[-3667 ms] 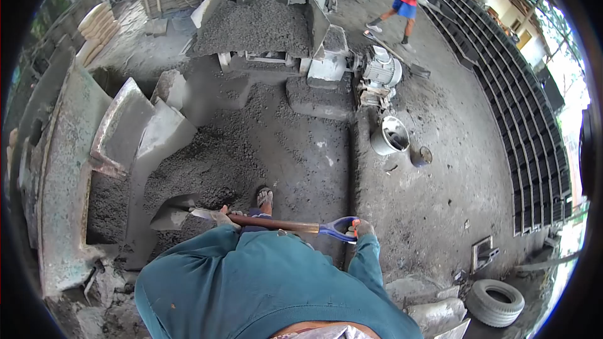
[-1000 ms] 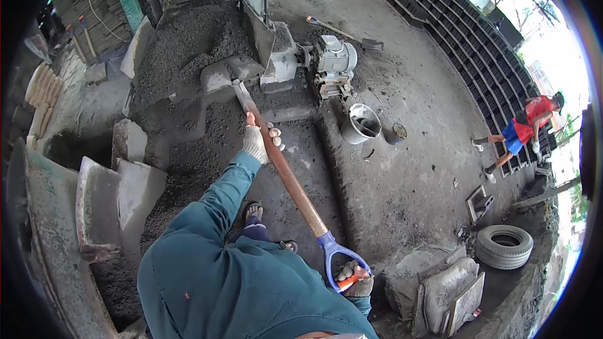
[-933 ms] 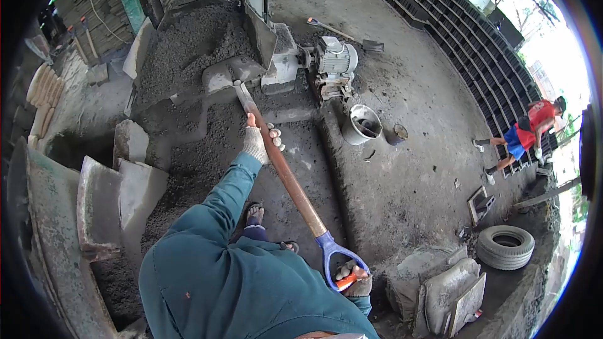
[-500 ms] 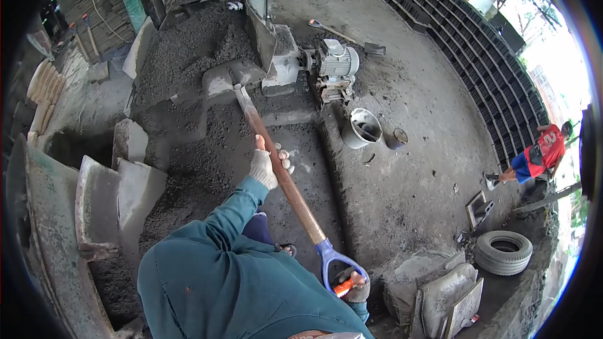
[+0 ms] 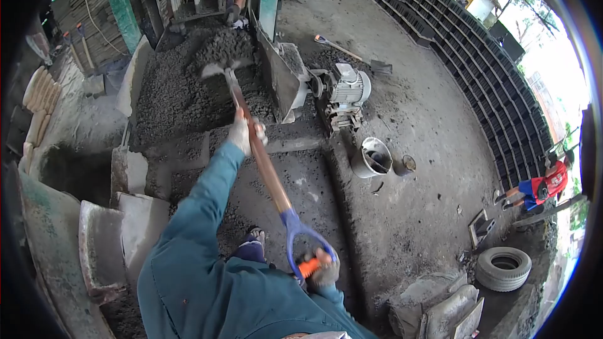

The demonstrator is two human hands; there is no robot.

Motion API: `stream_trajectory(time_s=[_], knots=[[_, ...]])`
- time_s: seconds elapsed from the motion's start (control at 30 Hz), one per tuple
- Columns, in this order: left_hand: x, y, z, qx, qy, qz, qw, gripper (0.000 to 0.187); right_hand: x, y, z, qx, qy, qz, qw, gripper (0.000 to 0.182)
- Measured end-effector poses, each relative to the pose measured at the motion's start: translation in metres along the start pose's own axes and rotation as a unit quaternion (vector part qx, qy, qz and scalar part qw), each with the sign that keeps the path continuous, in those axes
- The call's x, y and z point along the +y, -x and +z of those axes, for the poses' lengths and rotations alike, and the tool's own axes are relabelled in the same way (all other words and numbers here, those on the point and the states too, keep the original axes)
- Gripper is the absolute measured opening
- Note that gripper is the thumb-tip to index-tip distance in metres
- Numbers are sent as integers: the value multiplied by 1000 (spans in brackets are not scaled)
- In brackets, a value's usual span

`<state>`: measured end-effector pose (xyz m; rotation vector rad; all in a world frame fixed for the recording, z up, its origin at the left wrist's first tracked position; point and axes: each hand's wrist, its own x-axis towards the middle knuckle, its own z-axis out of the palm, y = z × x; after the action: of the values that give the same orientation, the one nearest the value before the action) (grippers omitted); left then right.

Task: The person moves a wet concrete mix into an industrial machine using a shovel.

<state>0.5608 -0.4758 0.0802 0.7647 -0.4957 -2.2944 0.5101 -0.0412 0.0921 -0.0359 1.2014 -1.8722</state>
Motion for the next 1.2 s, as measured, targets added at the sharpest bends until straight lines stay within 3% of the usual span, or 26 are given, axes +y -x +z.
stream_trajectory(time_s=[0.1, 0.17, 0.2, 0.23, 0.27, 0.3, 0.33, 0.37, 0.4, 0.47, 0.5, 0.57, 0.63, 0.7, 0.77, 0.93, 1.0, 1.1, 1.2], knots=[[64, -71, -16, 28, 7, 51, 998, 65, -12, -39, 72, -64, 68, -29, 995, 35], [91, -94, -12, 23, -69, 93, 993, 59, -56, -34, 99, -138, 200, -79, 967, 37], [85, -44, 33, 11, 26, 53, 998, 54, -73, -23, 88, -112, 116, -86, 983, 37], [76, -20, 52, -16, 34, 47, 998, 51, -90, -8, 72, -89, 31, -93, 991, 39], [64, 20, 82, -60, 99, 2, 993, 49, -122, 12, 64, -96, 10, -127, 987, 41], [50, 36, 92, -80, 149, -28, 985, 50, -150, 16, 47, -142, 76, -261, 952, 41], [40, 64, 111, -98, 142, -38, 984, 57, -180, 31, 40, -62, 125, -334, 932, 43], [31, 76, 120, -114, 148, -42, 981, 60, -200, 31, -35, 83, 263, -423, 863, 46], [23, 81, 128, -147, 177, -30, 973, 61, -254, 61, -3, -23, 352, -397, 847, 49], [6, 92, 136, -200, 262, -42, 943, 64, -307, 46, -44, 114, 511, -623, 582, 40], [-3, 98, 143, -226, 316, -68, 919, 65, -340, 50, -18, 67, 491, -690, 527, 36], [-29, 130, 163, -248, 297, -79, 919, 73, -388, 46, -4, 124, 440, -782, 424, 28], [-54, 152, 170, -333, 203, 5, 921, 77, -455, 52, -8, 91, 441, -844, 290, 26], [-74, 158, 166, -371, 139, 62, 916, 80, -479, 65, 38, 160, 451, -864, 156, 18], [-84, 166, 159, -375, 121, 111, 912, 84, -540, 55, 46, 143, 395, -885, 199, 18], [-61, 192, 141, -354, 142, 176, 908, 92, -574, 9, 168, 87, 406, -838, 354, 20], [-35, 183, 122, -393, 154, 181, 888, 100, -552, -10, 216, 53, 410, -817, 402, 21], [32, 155, 90, -363, 214, 217, 880, 97, -494, -24, 281, -18, 413, -800, 434, 23], [98, 103, 51, -293, 252, 191, 902, 92, -423, -20, 332, -106, 411, -787, 448, 25]])
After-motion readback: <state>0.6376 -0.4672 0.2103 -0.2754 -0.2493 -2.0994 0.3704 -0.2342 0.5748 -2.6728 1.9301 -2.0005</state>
